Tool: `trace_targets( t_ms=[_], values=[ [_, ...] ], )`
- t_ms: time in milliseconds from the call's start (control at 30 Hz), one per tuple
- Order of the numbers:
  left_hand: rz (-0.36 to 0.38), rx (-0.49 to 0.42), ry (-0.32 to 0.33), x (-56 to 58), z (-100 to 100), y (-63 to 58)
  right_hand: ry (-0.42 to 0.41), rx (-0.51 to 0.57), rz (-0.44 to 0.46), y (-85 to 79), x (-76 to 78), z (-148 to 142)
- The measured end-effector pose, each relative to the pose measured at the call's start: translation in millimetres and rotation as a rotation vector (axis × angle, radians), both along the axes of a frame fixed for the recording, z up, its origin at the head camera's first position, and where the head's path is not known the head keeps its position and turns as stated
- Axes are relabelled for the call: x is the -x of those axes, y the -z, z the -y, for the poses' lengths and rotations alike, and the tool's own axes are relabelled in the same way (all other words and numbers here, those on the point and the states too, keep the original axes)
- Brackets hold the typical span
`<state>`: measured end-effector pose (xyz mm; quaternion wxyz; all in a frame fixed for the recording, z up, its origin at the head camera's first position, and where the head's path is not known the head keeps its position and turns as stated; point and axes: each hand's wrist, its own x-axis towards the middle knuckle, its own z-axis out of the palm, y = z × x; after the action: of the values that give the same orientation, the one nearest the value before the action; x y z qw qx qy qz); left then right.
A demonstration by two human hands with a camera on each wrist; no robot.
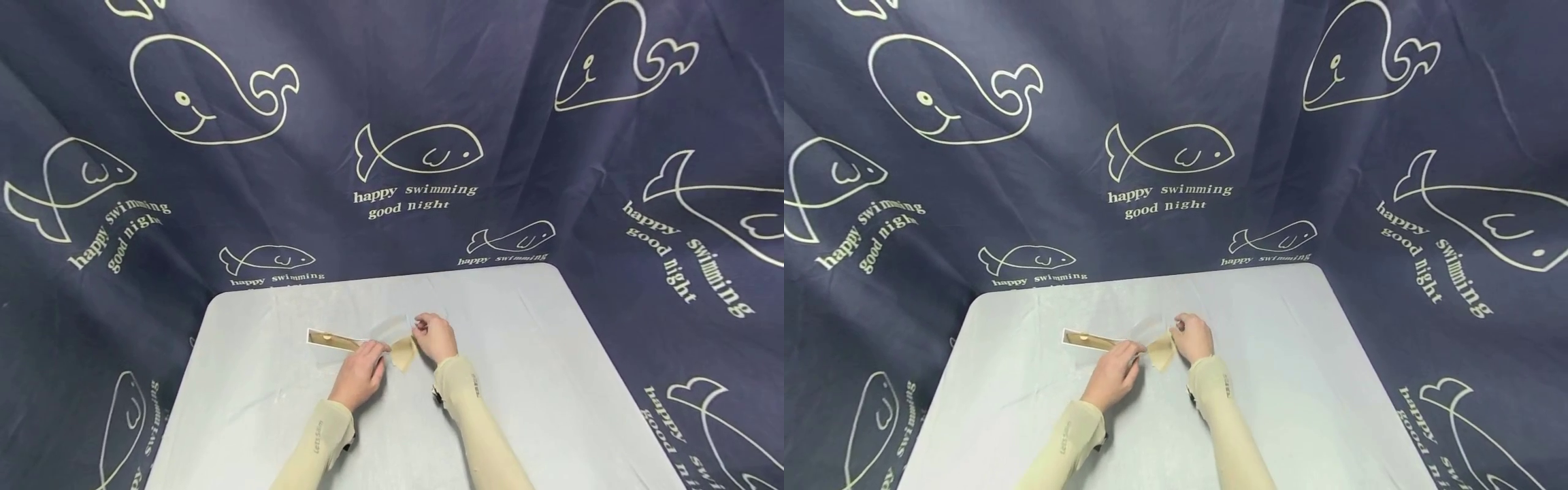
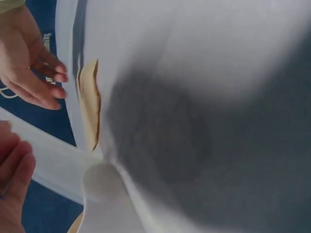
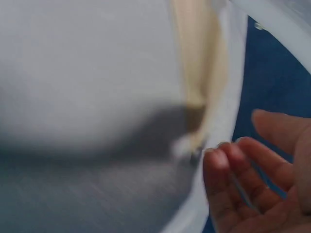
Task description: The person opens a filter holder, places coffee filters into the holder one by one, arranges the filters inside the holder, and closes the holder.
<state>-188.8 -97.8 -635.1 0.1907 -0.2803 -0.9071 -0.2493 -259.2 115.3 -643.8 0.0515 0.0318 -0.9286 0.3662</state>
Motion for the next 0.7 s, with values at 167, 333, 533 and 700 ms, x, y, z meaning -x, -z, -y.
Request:
trace_targets(
  t_ms=[167,333,533,700],
  values=[
    [0.12,0.081,0.017,-1.0,-7,12.5,-0.021,-0.067,0.052,8.6,-2.9,5],
    [0.292,0.145,-0.01,-0.4,-12,19.7,-0.049,-0.104,0.044,16.2,2.5,8],
    [0.396,0.195,-0.015,-5.5,-11,24.4,-0.038,-0.031,0.114,23.4,1.0,13],
    [0.404,0.205,-0.016,-5.6,-8,26.8,-0.035,-0.005,0.084,22.5,-1.8,15]
  ],
)
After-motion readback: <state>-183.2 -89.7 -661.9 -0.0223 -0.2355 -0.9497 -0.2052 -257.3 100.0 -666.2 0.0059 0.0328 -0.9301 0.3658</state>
